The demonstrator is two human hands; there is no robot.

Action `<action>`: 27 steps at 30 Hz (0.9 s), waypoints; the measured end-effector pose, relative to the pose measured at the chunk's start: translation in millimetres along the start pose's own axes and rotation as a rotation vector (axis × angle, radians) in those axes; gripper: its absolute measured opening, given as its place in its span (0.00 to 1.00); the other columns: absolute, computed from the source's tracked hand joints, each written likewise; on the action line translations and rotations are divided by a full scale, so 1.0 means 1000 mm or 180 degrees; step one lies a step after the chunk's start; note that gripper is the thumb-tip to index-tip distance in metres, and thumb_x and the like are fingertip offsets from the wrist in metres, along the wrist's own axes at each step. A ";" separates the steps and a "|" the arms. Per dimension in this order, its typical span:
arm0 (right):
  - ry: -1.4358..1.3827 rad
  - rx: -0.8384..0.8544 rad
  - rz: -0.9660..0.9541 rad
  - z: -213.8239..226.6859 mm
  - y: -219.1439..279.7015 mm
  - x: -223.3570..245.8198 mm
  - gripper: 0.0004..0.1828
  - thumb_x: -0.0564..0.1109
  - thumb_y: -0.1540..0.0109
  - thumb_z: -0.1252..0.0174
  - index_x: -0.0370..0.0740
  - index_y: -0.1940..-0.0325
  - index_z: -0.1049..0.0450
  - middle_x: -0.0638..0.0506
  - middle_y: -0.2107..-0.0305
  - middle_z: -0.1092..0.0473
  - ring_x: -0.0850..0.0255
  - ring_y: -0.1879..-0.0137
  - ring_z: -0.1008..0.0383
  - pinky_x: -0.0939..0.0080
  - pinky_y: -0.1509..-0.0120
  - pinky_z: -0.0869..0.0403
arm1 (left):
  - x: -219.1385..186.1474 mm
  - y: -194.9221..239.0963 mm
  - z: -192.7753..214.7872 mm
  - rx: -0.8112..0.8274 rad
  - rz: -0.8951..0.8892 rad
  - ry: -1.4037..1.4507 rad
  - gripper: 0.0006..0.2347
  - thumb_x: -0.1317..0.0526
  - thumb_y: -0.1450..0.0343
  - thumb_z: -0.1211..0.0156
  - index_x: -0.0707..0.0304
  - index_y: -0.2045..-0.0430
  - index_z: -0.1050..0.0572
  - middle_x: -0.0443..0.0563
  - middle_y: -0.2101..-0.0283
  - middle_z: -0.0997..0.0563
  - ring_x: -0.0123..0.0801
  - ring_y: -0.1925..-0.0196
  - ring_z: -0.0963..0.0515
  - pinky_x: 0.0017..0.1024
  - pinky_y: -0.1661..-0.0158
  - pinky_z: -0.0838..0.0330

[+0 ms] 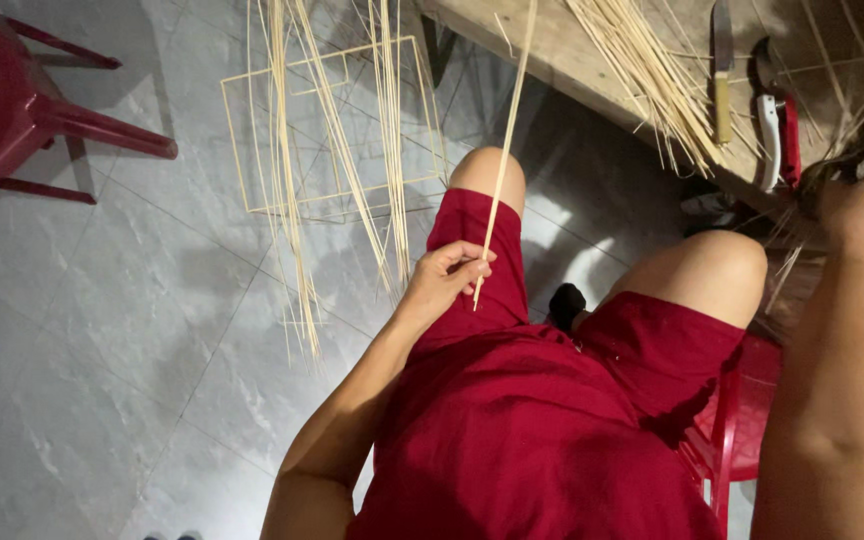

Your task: The person sits on a low stool and uses a knife to sharpen the ends of thin bamboo sticks. They repeatedly pick up sticks, scrape the tips with the blade, and place the sharpened sticks into a wire rack on the floor.

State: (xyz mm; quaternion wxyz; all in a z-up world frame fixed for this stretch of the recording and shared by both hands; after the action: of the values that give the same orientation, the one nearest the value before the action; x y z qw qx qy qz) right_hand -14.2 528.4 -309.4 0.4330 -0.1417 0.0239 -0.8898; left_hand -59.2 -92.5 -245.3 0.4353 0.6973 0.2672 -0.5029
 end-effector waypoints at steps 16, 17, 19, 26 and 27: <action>-0.0829 -0.0563 0.0767 0.060 0.069 0.094 0.23 0.33 0.37 0.33 0.33 0.37 0.25 0.37 0.47 0.26 0.48 0.44 0.25 0.51 0.39 0.26 | -0.098 -0.116 0.153 -0.1547 -0.0334 -0.0722 0.08 0.67 0.25 0.44 0.60 0.57 0.18 0.44 0.65 0.16 0.20 0.73 0.22 0.20 0.74 0.23; -0.1055 -0.0485 0.0838 0.066 0.081 0.115 0.23 0.31 0.37 0.32 0.33 0.37 0.24 0.38 0.46 0.26 0.50 0.45 0.25 0.53 0.39 0.26 | -0.113 -0.135 0.169 -0.1534 -0.0647 -0.0634 0.08 0.68 0.25 0.42 0.61 0.56 0.18 0.45 0.66 0.16 0.20 0.73 0.23 0.20 0.74 0.25; -0.1674 -0.0194 0.0703 0.074 0.104 0.158 0.19 0.32 0.32 0.34 0.37 0.37 0.23 0.43 0.49 0.27 0.56 0.46 0.25 0.60 0.42 0.25 | -0.139 -0.177 0.197 -0.1624 -0.0942 -0.0593 0.06 0.67 0.25 0.39 0.62 0.58 0.17 0.45 0.68 0.17 0.19 0.74 0.22 0.19 0.75 0.27; -0.2613 0.0768 0.0412 0.065 0.120 0.237 0.17 0.37 0.33 0.39 0.38 0.40 0.24 0.50 0.52 0.24 0.64 0.48 0.24 0.66 0.43 0.27 | -0.180 -0.308 0.261 -0.2298 -0.1193 -0.1765 0.04 0.65 0.32 0.34 0.62 0.70 0.14 0.49 0.77 0.16 0.27 0.76 0.17 0.28 0.74 0.24; -0.2543 0.0819 0.0412 0.063 0.118 0.238 0.17 0.38 0.34 0.38 0.38 0.40 0.24 0.50 0.53 0.24 0.64 0.49 0.24 0.65 0.44 0.26 | -0.183 -0.324 0.266 -0.2375 -0.1356 -0.2045 0.04 0.64 0.34 0.32 0.62 0.71 0.14 0.51 0.76 0.15 0.31 0.75 0.16 0.30 0.71 0.23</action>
State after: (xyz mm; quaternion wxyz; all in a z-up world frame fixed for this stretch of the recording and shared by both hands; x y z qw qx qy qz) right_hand -46.0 275.0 -213.0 0.4775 -0.4184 -0.2481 -0.7317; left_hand -510.4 -158.8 -214.6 0.6018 0.2364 0.4167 -0.6390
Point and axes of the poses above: each hand's wrist, its own y-axis away from the middle knuckle, its own z-axis out of the back of the hand, x = y × z, the point moved 2 cm from there along -y, towards the middle knuckle
